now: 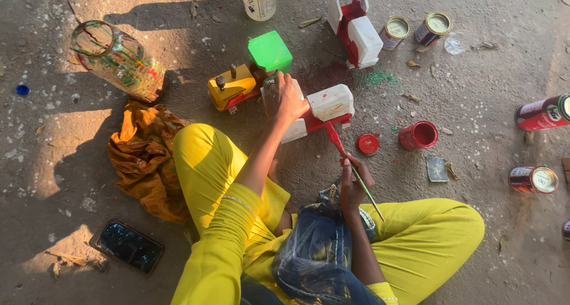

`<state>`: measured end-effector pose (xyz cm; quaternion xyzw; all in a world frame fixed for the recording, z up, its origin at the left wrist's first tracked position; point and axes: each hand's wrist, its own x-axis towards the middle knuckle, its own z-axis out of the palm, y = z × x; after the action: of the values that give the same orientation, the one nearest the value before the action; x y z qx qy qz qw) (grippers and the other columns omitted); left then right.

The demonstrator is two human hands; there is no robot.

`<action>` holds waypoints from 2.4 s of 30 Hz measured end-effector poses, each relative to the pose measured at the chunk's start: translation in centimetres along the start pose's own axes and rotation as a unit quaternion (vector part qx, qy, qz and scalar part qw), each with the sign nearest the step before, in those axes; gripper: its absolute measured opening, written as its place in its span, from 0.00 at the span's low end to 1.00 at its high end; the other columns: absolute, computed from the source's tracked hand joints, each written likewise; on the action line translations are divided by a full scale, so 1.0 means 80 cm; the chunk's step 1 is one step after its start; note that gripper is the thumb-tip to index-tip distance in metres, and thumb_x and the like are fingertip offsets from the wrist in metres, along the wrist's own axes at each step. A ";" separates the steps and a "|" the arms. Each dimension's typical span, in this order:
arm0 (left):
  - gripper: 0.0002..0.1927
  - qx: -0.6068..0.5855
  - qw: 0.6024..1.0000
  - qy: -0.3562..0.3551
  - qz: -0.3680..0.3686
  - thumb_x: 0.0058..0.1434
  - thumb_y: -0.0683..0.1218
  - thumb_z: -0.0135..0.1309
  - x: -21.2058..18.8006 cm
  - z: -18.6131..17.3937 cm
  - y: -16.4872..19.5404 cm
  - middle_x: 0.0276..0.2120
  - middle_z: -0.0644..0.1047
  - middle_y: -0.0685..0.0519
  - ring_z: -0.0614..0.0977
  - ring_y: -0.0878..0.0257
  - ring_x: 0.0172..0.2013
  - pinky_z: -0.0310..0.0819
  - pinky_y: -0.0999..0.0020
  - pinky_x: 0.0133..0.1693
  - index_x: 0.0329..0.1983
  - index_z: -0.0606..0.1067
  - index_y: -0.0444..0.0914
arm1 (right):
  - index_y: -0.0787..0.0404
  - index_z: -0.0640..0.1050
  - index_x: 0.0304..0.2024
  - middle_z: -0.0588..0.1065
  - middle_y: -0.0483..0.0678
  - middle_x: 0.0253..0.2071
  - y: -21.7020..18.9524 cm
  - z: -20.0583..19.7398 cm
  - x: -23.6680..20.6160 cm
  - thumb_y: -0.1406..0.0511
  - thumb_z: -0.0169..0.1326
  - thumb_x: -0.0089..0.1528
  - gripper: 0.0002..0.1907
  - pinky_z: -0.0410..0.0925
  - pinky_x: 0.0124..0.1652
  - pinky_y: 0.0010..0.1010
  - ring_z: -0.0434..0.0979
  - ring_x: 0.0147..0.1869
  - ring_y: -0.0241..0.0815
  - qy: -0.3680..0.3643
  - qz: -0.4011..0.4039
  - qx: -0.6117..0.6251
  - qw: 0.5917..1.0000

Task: The person sits on the ground holding a small toy object in one hand and paints its red base surfaces with a brush dipped in a red paint can. The person rotates and repositions the toy to reach different sides and continues applying red paint to the unpainted areas.

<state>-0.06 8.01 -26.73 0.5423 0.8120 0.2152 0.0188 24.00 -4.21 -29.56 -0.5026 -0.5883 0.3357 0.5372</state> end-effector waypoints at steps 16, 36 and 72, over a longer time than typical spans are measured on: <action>0.28 -0.028 0.999 0.016 0.022 0.44 0.47 0.63 -0.008 -0.009 -0.006 0.48 0.72 0.41 0.76 0.38 0.49 0.69 0.45 0.53 0.47 0.73 0.30 | 0.68 0.81 0.46 0.81 0.50 0.35 0.002 0.003 0.023 0.74 0.58 0.65 0.07 0.72 0.40 0.26 0.82 0.38 0.35 0.084 -0.023 -0.063 0.994; 0.27 -0.007 1.000 0.016 0.025 0.44 0.47 0.63 -0.012 -0.005 -0.011 0.48 0.71 0.42 0.77 0.40 0.47 0.69 0.44 0.53 0.47 0.72 0.32 | 0.66 0.82 0.45 0.82 0.52 0.38 0.025 0.008 0.032 0.73 0.60 0.64 0.07 0.73 0.43 0.30 0.83 0.41 0.40 0.097 -0.061 -0.105 0.988; 0.27 -0.003 0.999 0.026 0.041 0.43 0.48 0.64 -0.012 -0.012 -0.007 0.46 0.72 0.42 0.78 0.42 0.46 0.70 0.46 0.52 0.45 0.73 0.31 | 0.67 0.81 0.45 0.82 0.50 0.38 0.015 0.014 0.026 0.73 0.58 0.65 0.06 0.73 0.41 0.27 0.84 0.40 0.36 0.062 -0.044 -0.090 0.993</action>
<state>-0.46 6.65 -26.25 0.5690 0.7887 0.2324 -0.0093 23.33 -1.71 -30.27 -0.5423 -0.6032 0.2251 0.5398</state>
